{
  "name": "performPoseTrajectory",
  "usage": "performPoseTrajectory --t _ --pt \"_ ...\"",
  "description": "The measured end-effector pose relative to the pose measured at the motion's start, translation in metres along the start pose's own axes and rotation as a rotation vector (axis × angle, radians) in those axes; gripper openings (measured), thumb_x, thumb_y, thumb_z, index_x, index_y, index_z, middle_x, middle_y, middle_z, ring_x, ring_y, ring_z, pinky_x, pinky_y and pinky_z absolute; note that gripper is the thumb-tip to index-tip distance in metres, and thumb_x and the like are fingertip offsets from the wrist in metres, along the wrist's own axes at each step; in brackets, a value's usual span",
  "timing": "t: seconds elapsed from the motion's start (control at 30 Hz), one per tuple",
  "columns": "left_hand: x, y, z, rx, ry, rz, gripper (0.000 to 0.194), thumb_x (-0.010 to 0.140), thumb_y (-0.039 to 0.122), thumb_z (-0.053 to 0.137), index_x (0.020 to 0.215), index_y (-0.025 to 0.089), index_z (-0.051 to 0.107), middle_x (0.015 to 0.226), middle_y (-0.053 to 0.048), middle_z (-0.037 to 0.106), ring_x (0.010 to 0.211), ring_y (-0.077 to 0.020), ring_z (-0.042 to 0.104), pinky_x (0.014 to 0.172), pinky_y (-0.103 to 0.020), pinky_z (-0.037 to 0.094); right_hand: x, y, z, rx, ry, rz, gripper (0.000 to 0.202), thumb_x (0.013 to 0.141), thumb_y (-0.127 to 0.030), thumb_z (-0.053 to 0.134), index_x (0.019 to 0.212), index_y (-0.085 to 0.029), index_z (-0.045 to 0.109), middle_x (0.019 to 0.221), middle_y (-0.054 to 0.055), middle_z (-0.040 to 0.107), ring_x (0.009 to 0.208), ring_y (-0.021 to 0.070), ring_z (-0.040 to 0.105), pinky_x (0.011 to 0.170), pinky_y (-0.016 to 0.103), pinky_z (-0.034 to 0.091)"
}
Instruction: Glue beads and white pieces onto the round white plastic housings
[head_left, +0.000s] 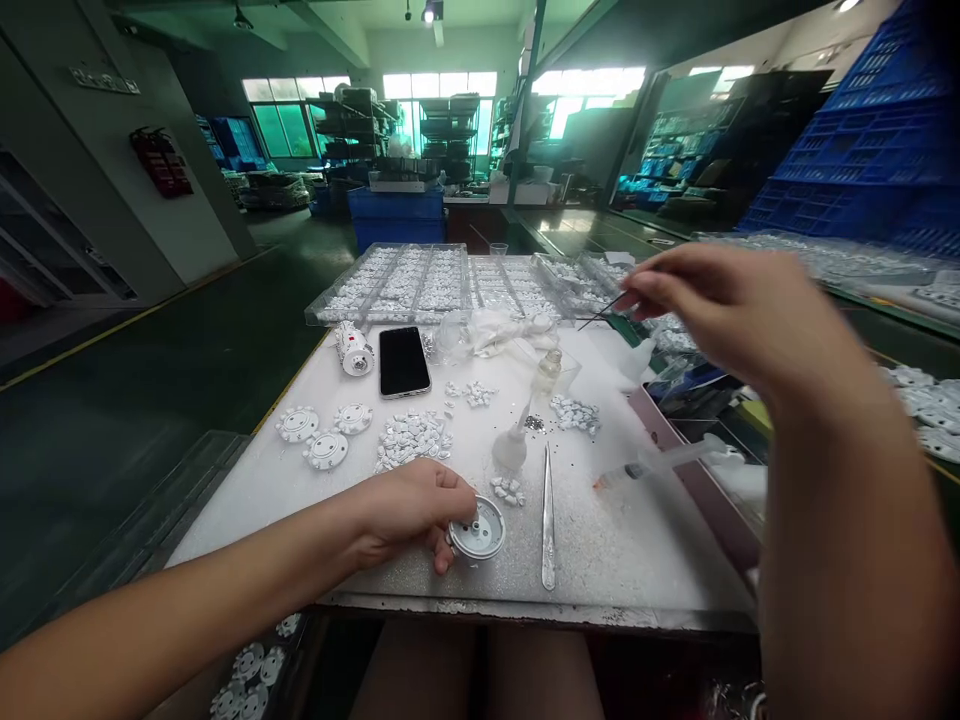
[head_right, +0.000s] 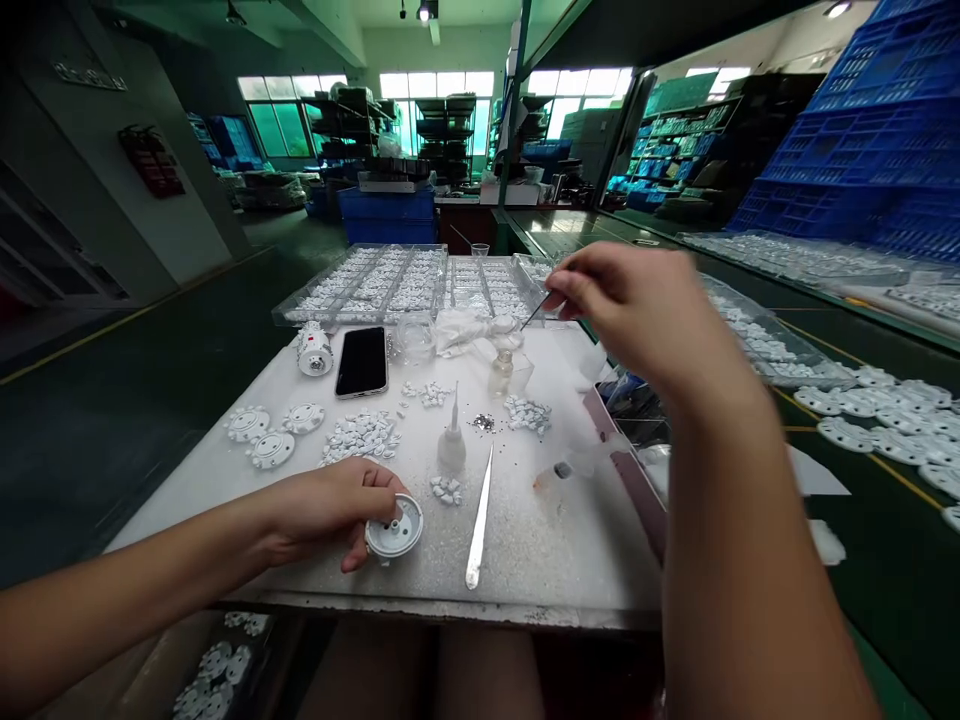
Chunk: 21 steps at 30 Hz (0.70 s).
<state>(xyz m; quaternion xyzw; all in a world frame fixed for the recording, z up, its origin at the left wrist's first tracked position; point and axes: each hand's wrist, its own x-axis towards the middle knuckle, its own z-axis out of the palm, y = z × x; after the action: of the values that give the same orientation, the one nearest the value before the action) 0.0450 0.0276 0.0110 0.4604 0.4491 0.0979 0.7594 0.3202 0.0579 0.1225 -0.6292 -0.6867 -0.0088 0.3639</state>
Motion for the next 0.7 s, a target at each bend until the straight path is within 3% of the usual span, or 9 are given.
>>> performPoseTrajectory --t 0.1,0.23,0.47,0.7 --pt "0.0 0.0 0.0 -0.001 0.006 0.001 0.006 0.058 0.02 0.059 0.056 0.014 0.059 0.051 0.0 0.063 0.032 -0.0068 0.048 0.034 -0.018 0.034 0.019 0.014 0.023 0.055 -0.117 -0.003 0.028 0.095 -0.033 0.055 0.09 -0.012 0.073 0.079 0.004 0.073 0.074 0.0117 0.066 0.069 0.031 0.044" --pt "0.0 0.0 0.001 0.001 0.01 0.006 0.006 0.057 0.02 0.058 0.054 0.014 0.058 0.05 0.0 0.063 0.031 -0.0064 0.047 0.034 -0.017 0.034 0.024 0.027 0.043 0.091 -0.182 0.002 0.025 0.097 -0.03 0.055 0.087 -0.014 0.071 0.079 0.007 0.073 0.072 0.0144 0.068 0.068 0.031 0.047" --pt "0.001 0.0 0.002 -0.003 0.013 0.009 0.006 0.057 0.02 0.058 0.055 0.014 0.059 0.05 0.0 0.062 0.031 -0.0064 0.047 0.033 -0.018 0.033 0.023 0.028 0.044 0.133 -0.06 0.014 0.021 0.097 -0.029 0.051 0.087 -0.019 0.067 0.084 0.008 0.073 0.078 0.0205 0.069 0.072 0.036 0.051" --pt "-0.001 0.001 0.002 -0.005 0.018 0.007 0.007 0.056 0.021 0.059 0.056 0.014 0.059 0.051 0.0 0.063 0.031 -0.0061 0.048 0.034 -0.017 0.034 0.026 0.042 0.061 0.107 -0.279 -0.005 0.021 0.095 -0.031 0.055 0.082 -0.02 0.068 0.079 0.004 0.073 0.071 0.0187 0.068 0.067 0.033 0.049"
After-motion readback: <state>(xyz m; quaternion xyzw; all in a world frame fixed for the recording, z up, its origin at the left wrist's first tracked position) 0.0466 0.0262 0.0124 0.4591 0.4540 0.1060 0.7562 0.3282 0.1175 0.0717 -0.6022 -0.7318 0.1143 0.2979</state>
